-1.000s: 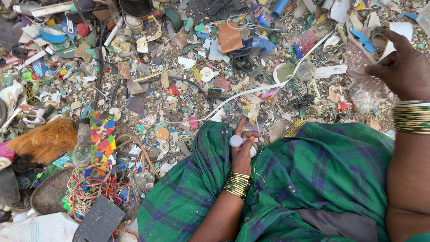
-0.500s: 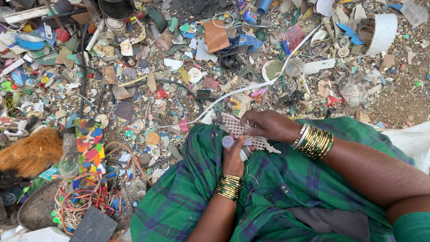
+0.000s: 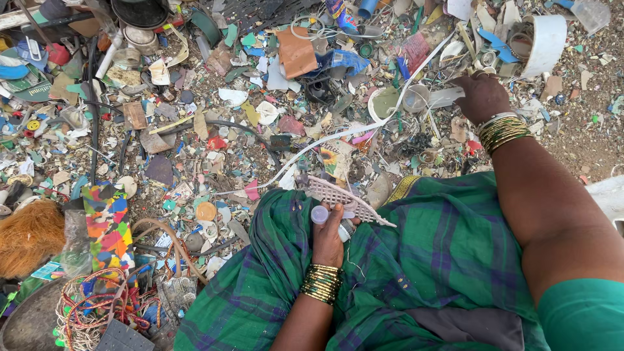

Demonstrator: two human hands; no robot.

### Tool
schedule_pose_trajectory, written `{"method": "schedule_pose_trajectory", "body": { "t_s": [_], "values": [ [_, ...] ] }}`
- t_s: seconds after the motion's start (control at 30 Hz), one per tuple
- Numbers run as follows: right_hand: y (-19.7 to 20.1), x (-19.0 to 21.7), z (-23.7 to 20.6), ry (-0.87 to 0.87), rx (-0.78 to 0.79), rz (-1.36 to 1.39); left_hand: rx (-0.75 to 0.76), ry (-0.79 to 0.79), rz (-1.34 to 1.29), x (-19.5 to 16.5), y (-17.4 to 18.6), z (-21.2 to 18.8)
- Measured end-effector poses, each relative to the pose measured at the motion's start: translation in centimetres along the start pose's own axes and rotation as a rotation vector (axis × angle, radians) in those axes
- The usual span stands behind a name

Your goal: The person sits on the ground in a waste area and picks up various plastic items from the debris, including a plastic bottle cap, a plastic grid piece, a plastic container, and a plastic bag. They place the selected items into a white sack beside them.

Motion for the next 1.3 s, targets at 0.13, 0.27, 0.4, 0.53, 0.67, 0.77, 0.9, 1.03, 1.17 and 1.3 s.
{"method": "schedule_pose_trajectory", "body": {
  "t_s": [0.13, 0.27, 0.4, 0.53, 0.67, 0.77, 0.9, 1.03, 1.17, 1.3],
  "values": [
    [-0.4, 1.0, -0.1, -0.018, 0.095, -0.161, -0.008, 0.006, -0.003, -0.1, -0.2, 0.0],
    [-0.6, -1.3, -0.7, -0.183, 0.306, -0.229, -0.026, 0.011, 0.016, 0.0, -0.1, 0.1],
    [1.4, -5.1, -2.2, -0.276, 0.124, -0.028, -0.047, 0.005, 0.020, 0.5, 0.0, 0.4],
    [2.3, -6.1, -2.8, -0.381, 0.061, 0.552, 0.004, -0.010, 0.015, 0.9, 0.0, 0.7],
    [2.2, -3.0, -1.5, -0.363, 0.081, 0.857, 0.011, -0.019, 0.013, 1.1, 0.2, 1.0],
    [1.9, 0.3, 0.1, -0.407, 0.025, 1.048, -0.006, -0.008, -0.013, 1.3, 0.3, 1.2],
    [2.6, 3.9, 1.3, -0.253, 0.031, 0.619, 0.011, -0.012, -0.024, 1.5, 0.3, 1.2],
    [1.5, 7.4, 0.6, -0.033, 0.184, 0.213, -0.033, 0.020, -0.018, 1.7, 0.2, 1.2],
    [0.0, 7.8, 0.6, 0.017, 0.150, -0.046, -0.053, 0.040, -0.009, 1.4, -0.1, 0.9],
    [-1.0, 4.6, 0.6, -0.231, 0.332, 0.662, 0.031, -0.025, 0.005, 0.9, -0.7, 0.7]
  ]
}}
Point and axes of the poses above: each hand's wrist, its own z-axis towards the middle knuckle, its own y-axis out of the back of the hand, x = y × z, the point moved 4 cm from there along z, towards the middle knuckle, and after that the axes turned 5 degrees about y, right-handed, at the moved point
